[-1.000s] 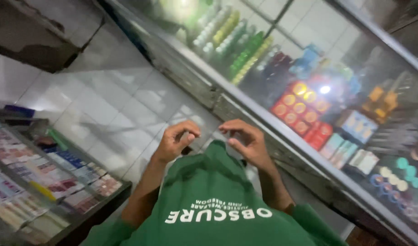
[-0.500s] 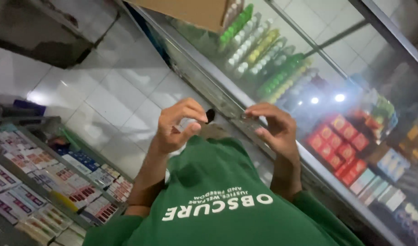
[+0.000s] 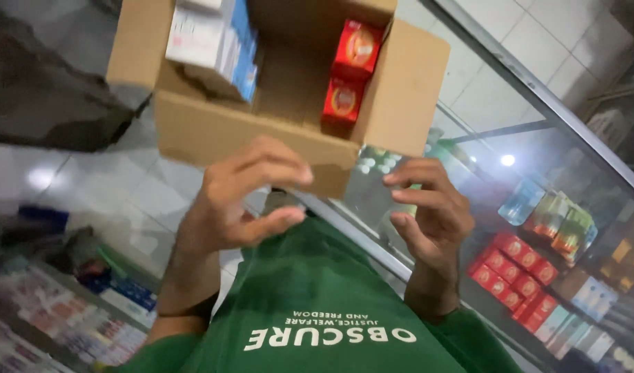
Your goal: Arrange cosmetic product boxes from a shipping carton onto a glass display shelf.
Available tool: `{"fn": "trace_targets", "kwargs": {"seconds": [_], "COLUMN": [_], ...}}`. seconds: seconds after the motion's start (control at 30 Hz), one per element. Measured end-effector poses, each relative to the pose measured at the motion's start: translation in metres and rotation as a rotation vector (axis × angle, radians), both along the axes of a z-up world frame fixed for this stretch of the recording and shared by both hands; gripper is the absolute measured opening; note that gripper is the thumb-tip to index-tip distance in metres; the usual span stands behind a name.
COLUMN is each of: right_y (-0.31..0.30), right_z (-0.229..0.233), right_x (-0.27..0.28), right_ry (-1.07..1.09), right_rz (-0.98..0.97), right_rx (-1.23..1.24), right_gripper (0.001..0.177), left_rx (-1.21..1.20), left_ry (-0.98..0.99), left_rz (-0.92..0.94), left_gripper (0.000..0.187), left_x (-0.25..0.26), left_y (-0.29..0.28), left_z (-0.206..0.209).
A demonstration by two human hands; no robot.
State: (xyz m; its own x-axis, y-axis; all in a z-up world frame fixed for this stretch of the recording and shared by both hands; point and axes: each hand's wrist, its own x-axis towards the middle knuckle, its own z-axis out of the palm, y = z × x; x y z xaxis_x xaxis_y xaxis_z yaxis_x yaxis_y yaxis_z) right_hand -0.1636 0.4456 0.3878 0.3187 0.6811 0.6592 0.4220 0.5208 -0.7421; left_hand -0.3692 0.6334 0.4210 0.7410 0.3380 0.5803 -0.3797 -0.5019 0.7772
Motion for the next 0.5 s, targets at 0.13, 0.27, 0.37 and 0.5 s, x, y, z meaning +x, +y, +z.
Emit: {"fn": "trace_targets", "kwargs": {"seconds": [0.13,0.27,0.37,0.5], "right_y": [0.031,0.078,0.112,0.145], "right_z": [0.034,0.044,0.034,0.012], "right_x": [-0.002,0.007,0.022,0.027], "right_ry": [-0.143,-0.394,-0.587,-0.927], "right_rz": [-0.308,-0.422,-0.475,-0.655], "right_rx": [-0.295,-0.603,-0.785,-0.964], "right_gripper": [0.02,0.048,0.064,0.074], "left_rx": [0.199,0.222,0.222,0.105], "left_ry": [0.279,0.57,0.84,0.813], "left_rz": [0.105,0.119,-0.014,-0.106], "left_gripper": [0.033,0.047,0.064,0.075], "left_x": [0.048,0.078,0.096,0.1], "left_y": [0.055,0.089,0.102,0.1], "left_z": [0.024,-0.014,-0.04,-0.066]}}
